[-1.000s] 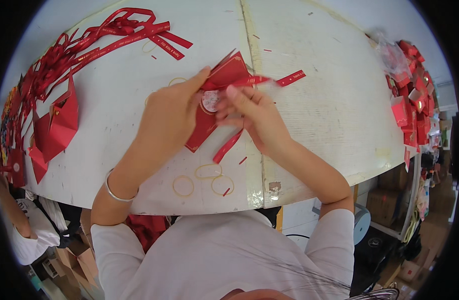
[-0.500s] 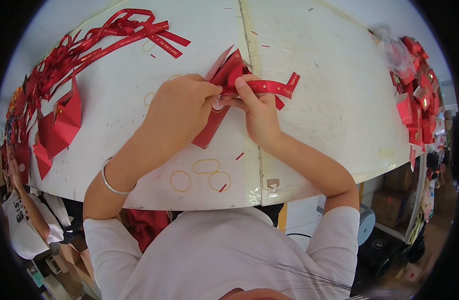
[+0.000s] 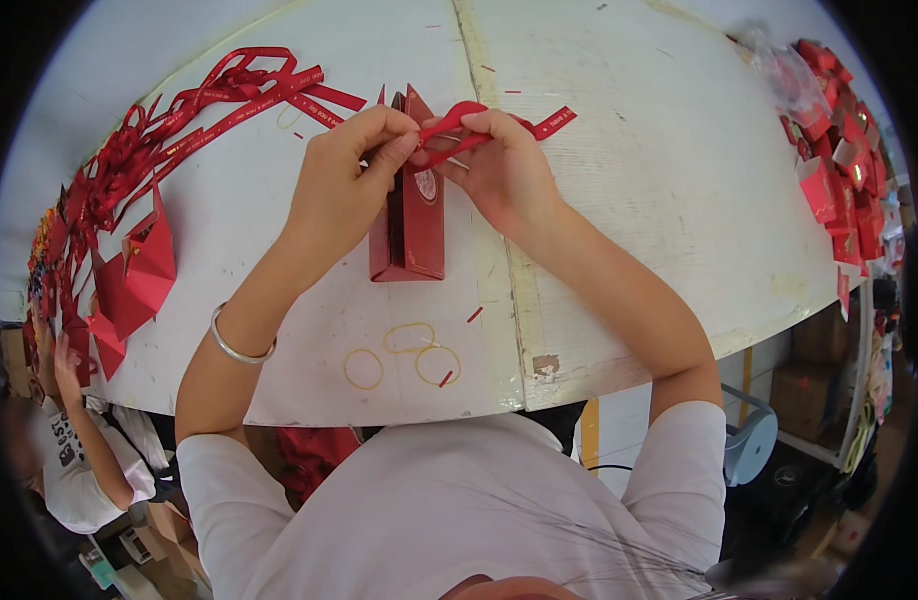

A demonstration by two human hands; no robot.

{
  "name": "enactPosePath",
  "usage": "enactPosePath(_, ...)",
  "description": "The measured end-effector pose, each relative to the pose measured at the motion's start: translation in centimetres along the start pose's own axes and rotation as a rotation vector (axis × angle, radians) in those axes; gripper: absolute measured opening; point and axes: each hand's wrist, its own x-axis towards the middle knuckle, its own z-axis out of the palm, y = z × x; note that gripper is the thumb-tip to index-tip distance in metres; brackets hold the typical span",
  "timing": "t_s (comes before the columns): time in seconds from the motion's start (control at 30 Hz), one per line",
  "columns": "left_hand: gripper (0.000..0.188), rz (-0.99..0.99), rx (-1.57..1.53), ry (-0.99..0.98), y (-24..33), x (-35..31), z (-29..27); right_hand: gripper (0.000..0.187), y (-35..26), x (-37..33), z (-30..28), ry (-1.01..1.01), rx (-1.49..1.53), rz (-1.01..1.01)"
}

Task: The person assembles small red paper gift boxes by folding the sides, inserting small items, and tying red ribbons around them. The person repeatedly folds the box flaps, places items inside, and secures the closure with a ribbon bow.

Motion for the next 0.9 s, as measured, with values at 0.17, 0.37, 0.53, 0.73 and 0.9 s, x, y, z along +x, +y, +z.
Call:
enactPosePath(0.17,0.011,0.087,0.084,0.006,-0.7,0.6,0.5,0.036,-0.1,0.8,-0.2,-0.056,0.082,0.015)
enactPosePath(0.37,0.013,-0.013,0.114,-0.015,-0.6,0.8,0.0,0.063,-2.2,-0.5,-0.9,0.001,-0.531,0.074)
enactPosePath(0.53,0.014,0.093,0.284,-0.158,-0.4,1.1,-0.1,0.064,-5.5,-1.1,-0.6,-0.019,-0.767,-0.006)
enactPosePath(0.73,0.02,-0.111,0.119,-0.309,0.1,1.6,-1.5,0.048,-6.2,1.2,2.4,-0.368,-0.798,-0.086)
enactPosePath(0.9,0.021,-0.157,-0.161,-0.328,-1.2,1.8,-2.7,0.021,-4.3,1.2,-0.4,-0.621,-1.315,-0.063)
